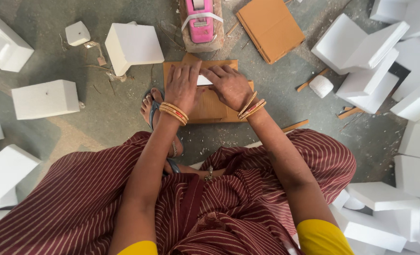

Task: The person sits on the floor and assembles small boxes by placing white foam inserts into brown cardboard frames. They use a tape dispenser to apply clear tape to secure the foam pieces to the cardboard, repeating the process for multiple units.

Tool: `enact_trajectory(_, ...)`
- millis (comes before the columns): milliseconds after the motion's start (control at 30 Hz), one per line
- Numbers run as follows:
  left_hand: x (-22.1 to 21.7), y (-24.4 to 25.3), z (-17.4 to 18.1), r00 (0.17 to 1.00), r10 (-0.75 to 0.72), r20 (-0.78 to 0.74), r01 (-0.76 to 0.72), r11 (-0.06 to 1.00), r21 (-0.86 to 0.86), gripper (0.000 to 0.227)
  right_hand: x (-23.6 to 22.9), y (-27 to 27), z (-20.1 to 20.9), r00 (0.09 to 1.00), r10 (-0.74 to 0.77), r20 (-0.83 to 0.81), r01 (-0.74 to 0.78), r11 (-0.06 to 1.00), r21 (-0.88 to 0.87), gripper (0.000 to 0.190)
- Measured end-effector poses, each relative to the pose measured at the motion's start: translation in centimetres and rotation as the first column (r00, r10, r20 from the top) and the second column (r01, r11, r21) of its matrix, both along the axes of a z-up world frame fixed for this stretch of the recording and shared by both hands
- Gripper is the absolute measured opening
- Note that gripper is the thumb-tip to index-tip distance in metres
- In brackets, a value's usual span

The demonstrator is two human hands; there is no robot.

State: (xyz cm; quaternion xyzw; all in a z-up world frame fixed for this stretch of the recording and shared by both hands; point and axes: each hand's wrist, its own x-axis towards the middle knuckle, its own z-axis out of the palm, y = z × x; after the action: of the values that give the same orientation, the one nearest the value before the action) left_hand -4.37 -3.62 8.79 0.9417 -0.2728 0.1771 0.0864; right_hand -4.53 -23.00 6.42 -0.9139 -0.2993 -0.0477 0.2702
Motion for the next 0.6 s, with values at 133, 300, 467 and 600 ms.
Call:
enact_trajectory(133,1.5,0.7,-2.9,0.971,0.065,-0.229,-0.064,0.998,0.012,0.052,2.1,-0.6,-0.3,0.996,0.033,-0.087,-0.020,0.988,0.152,0.054)
enact_trajectory(300,2.1,1.8,-5.6,0.993,0.008,-0.115,-0.015,0.998,-0.056,0.052,7.6,-2.4,-0.5,0.893,0.124,-0.432,0.123,0.857,0.501,0.052)
enact_trajectory(467,2.6,2.1,-5.9,0.991,0.018,-0.129,-0.025,0.998,-0.057,0.051,16.2,-0.8,-1.5,0.724,-0.141,-0.675,0.515,0.762,0.393,0.038)
enact_trajectory(600,3.0,2.4,-5.7,0.988,-0.002,-0.156,-0.009,0.998,-0.068,0.050,18.1,1.4,-0.8,0.766,-0.131,-0.629,0.437,0.824,0.360,0.029)
